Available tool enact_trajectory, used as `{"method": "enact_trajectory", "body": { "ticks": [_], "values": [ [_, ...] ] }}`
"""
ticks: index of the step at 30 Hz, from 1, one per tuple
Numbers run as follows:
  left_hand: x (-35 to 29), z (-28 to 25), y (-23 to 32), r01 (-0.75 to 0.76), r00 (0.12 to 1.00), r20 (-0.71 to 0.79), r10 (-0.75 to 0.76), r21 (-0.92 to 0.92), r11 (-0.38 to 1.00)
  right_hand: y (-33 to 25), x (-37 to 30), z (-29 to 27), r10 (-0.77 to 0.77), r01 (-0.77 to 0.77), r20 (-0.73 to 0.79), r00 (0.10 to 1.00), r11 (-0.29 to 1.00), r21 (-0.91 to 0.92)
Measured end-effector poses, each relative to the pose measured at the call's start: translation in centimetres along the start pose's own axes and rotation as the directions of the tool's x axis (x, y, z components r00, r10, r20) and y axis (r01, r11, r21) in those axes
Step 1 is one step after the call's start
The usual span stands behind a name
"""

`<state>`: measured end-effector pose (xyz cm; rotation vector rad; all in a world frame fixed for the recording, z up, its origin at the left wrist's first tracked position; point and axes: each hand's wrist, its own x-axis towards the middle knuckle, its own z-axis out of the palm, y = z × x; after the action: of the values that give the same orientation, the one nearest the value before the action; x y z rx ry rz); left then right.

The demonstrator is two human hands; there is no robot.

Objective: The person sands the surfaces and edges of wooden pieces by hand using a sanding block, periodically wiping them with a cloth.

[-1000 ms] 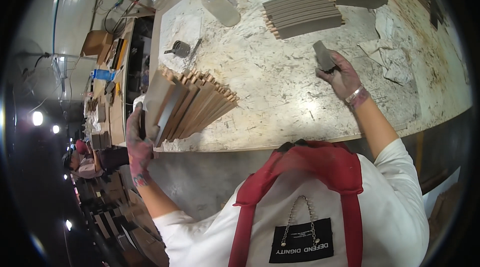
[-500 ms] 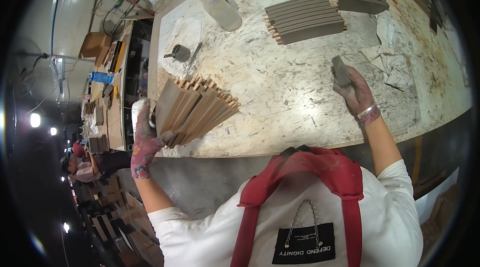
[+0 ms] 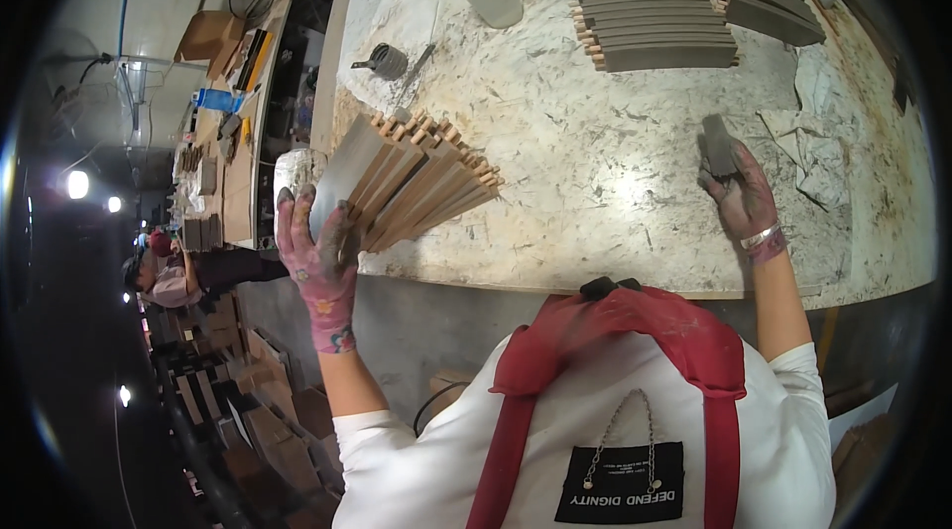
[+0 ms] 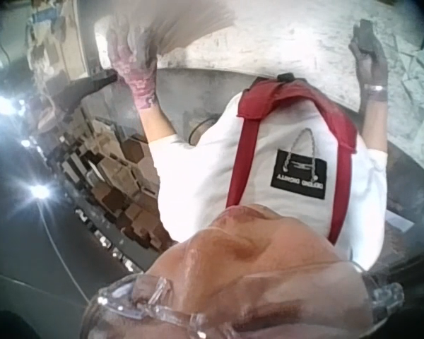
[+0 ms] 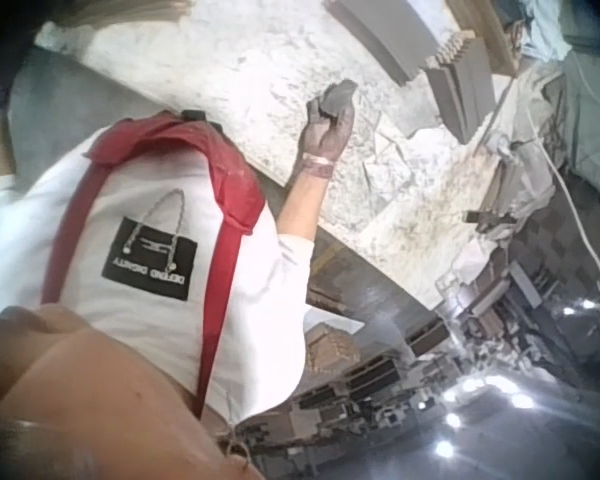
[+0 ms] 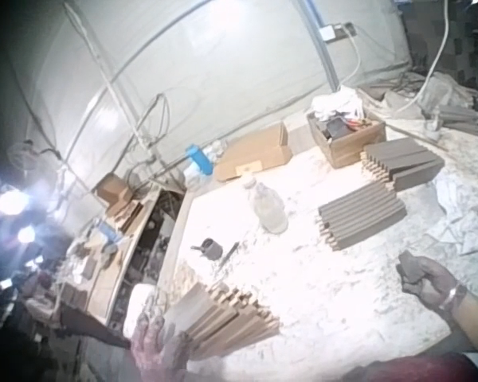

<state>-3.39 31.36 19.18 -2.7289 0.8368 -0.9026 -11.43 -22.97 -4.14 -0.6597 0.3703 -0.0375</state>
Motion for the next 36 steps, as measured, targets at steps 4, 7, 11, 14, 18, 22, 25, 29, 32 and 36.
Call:
{"method": "enact_trajectory", "body": {
  "ticks": [4, 7, 11, 14, 18, 22, 25, 29, 32, 36],
  "values": [
    [-0.4, 1.3, 0.9, -0.056, 0.985, -0.158, 0.074, 0.12, 0.991, 0.2, 0.6, 3.0, 0.018, -0.004, 0.18, 0.983, 0.997, -0.078],
    [-0.7, 0.0, 4.2, -0.079, 0.992, -0.103, 0.073, -0.056, 0.995, 0.6, -0.1, 4.6, 0.012, 0.011, 0.205, 0.979, 0.994, -0.109],
    [0.7, 0.8, 10.1, 0.12, 0.956, 0.278, 0.095, -0.665, 0.737, 0.7, -0.6, 4.6, 0.03, -0.027, -0.021, 0.999, 0.991, 0.133],
    [4.9, 3.9, 14.2, 0.055, 0.959, 0.213, 0.187, -0.788, 0.613, 0.4, -0.7, 4.3, -0.157, 0.236, 0.2, 0.967, 0.848, -0.474],
    [14.2, 9.8, 19.6, -0.236, 0.961, -0.099, 0.26, -0.784, 0.574, 0.2, -2.3, 5.5, -0.128, 0.166, 0.118, 0.985, 0.898, -0.408],
    [22.5, 17.1, 24.2, -0.261, 0.941, -0.032, 0.336, -0.7, 0.665, -0.6, -5.1, 6.1, 0.074, -0.067, 0.05, 0.996, 0.988, -0.141],
    [22.8, 21.1, 27.3, -0.397, 0.907, -0.104, 0.408, -0.53, 0.749, -1.8, -7.9, 4.4, 0.026, -0.029, -0.016, 1.0, 0.98, -0.195],
    [20.7, 23.6, 28.3, -0.406, 0.914, -0.218, 0.342, -0.467, 0.786, -2.9, -10.2, 1.1, -0.085, 0.03, -0.136, 0.987, 0.929, -0.37],
    [21.1, 24.2, 27.6, -0.356, 0.933, -0.158, 0.323, -0.513, 0.781, -2.7, -9.5, -0.2, -0.033, 0.008, -0.213, 0.977, 0.993, -0.116],
    [22.0, 24.0, 27.4, -0.422, 0.906, -0.185, 0.38, -0.447, 0.789, -2.3, -7.4, 0.2, -0.036, 0.022, -0.224, 0.974, 0.998, -0.067]
  ]
}}
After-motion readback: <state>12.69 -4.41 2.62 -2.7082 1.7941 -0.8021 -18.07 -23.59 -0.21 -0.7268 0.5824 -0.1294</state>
